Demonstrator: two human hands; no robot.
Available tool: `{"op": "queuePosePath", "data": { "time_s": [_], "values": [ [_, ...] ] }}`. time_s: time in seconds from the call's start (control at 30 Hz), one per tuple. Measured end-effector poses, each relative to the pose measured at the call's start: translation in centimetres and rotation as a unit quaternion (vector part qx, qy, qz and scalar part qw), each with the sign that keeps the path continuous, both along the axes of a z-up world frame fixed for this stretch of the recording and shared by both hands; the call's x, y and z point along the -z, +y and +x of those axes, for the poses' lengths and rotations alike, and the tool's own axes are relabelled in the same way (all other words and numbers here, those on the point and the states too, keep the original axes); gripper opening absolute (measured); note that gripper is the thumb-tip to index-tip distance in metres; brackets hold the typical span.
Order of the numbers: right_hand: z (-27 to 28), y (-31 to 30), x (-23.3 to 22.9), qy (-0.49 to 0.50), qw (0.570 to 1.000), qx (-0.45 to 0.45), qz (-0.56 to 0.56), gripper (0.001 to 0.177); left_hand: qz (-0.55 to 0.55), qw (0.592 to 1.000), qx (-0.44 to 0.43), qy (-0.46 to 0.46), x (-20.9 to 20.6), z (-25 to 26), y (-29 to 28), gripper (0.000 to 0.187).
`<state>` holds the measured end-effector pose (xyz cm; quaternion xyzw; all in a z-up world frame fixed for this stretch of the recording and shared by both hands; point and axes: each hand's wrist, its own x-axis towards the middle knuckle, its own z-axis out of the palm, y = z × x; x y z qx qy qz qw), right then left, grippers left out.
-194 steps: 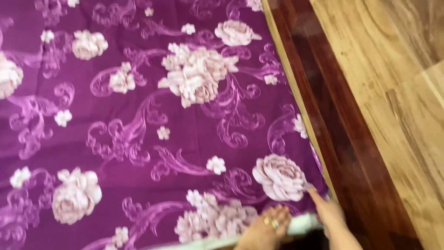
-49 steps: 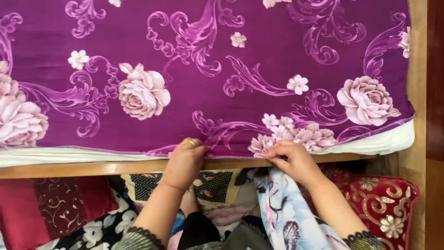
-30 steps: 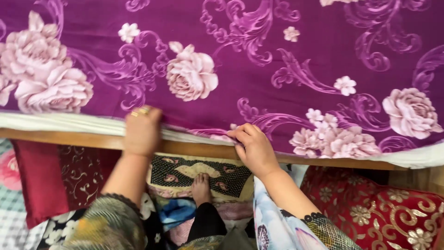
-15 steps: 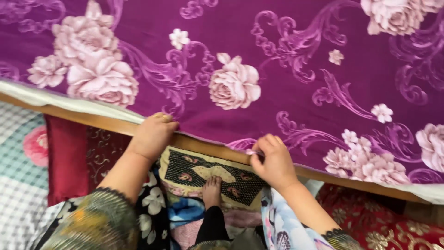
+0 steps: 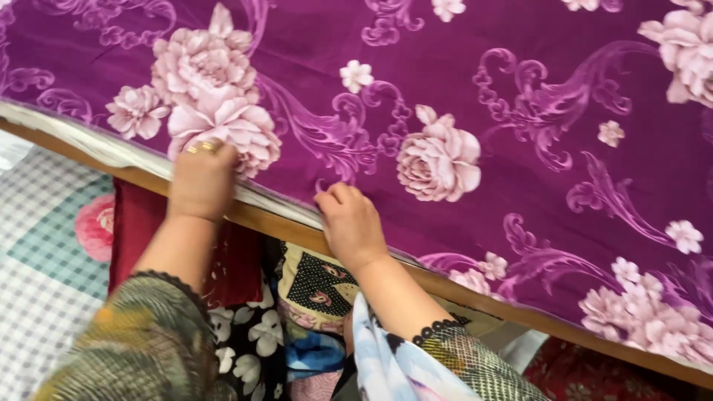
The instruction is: Smoothing out a purple floral bedspread and tucking the edges into a wooden bed frame.
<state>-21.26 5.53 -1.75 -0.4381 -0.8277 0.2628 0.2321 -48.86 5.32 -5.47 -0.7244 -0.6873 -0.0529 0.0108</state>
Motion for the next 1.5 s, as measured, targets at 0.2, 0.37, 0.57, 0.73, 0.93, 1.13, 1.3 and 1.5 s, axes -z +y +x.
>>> {"op": "queuePosePath", "data": {
  "time_s": [0.2, 0.37, 0.57, 0.73, 0.93, 1.13, 1.3, 1.5],
  "values": [
    [-1.7, -0.6, 0.8, 0.043, 0.999, -0.019, -0.008, 0.018, 0.024, 0.997, 0.072, -0.01, -3.8, -5.5, -1.5, 0.009],
    [-2.2, -1.2, 0.6, 0.079, 0.994, -0.059, -0.037, 0.016, 0.005, 0.991, 0.135, -0.004, -4.6, -6.4, -1.9, 0.009],
    [-3.6, 0.2, -2.0, -0.016, 0.996, 0.034, 0.083, 0.032, -0.026, 0.991, 0.131, -0.03, -7.0, -6.8, -2.1, 0.007],
    [-1.5, 0.1, 0.0, 0.029, 1.0, 0.002, 0.011, 0.028, -0.064, 0.99, 0.124, -0.032, -7.0, -6.7, -2.0, 0.011],
    [-0.6, -1.1, -0.1, 0.022, 0.998, -0.056, -0.015, 0.024, -0.125, 0.982, 0.144, -0.01, -4.0, -6.1, -2.7, 0.022],
    [-2.2, -0.3, -2.1, -0.004, 0.995, -0.08, -0.054, 0.033, -0.129, 0.986, 0.082, -0.067, -3.8, -6.2, -2.9, 0.011],
    [-10.7, 2.1, -1.9, 0.009, 0.998, -0.056, 0.033, 0.039, -0.067, 0.989, 0.061, -0.115, -3.2, -6.4, -2.2, 0.009],
    [-19.9, 2.3, 3.9, 0.042, 0.996, -0.074, 0.006, 0.035, 0.088, 0.988, 0.034, -0.121, -2.1, -10.3, -1.5, 0.018]
  ]
}}
